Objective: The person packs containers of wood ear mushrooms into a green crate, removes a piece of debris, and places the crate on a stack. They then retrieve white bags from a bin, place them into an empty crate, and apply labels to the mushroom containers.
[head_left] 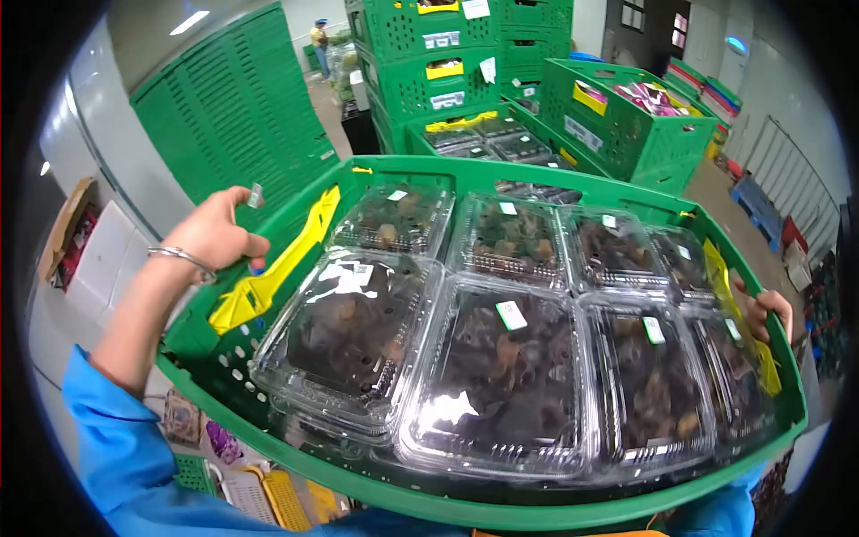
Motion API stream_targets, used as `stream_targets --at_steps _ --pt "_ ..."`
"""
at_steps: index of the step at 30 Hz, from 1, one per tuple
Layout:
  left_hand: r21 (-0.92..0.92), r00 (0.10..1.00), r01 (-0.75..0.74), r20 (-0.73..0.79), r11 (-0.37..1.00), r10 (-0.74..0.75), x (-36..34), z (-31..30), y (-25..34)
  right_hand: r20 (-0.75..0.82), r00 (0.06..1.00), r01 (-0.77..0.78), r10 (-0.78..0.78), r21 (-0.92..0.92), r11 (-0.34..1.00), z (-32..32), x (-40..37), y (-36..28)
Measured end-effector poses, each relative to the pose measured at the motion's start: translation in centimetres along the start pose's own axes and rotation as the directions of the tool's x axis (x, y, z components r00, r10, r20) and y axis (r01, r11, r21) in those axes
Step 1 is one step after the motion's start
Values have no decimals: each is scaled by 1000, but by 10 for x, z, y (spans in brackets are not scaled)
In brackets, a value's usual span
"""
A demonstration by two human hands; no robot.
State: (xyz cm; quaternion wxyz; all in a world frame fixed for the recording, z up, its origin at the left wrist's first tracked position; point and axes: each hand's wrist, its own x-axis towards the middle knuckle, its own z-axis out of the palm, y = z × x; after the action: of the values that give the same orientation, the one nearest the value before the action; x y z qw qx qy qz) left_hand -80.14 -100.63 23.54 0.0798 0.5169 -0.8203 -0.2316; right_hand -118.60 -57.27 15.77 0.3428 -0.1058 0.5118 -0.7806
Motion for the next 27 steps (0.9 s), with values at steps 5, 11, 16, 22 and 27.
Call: stream_targets --at_steps 5,11,16,22,27 --pt "-57 989 -130 -83 990 125 29 9 -33 151 978 176 -146 -204 963 -50 24 19" --pt "-347 971 17 -218 938 -99 -19 43 -101 89 940 341 -330 -297 892 0 -15 60" --pt "-545 956 155 -126 824 -263 -55 60 -139 54 974 227 -221 -250 941 -10 -58 93" --pt "-520 953 102 -194 848 -233 -84 57 -113 3 984 177 -178 -130 976 -43 -86 110" --pt "-383 933 -62 -350 922 -83 -87 22 -62 110 942 331 -316 -163 930 -65 -92 92"
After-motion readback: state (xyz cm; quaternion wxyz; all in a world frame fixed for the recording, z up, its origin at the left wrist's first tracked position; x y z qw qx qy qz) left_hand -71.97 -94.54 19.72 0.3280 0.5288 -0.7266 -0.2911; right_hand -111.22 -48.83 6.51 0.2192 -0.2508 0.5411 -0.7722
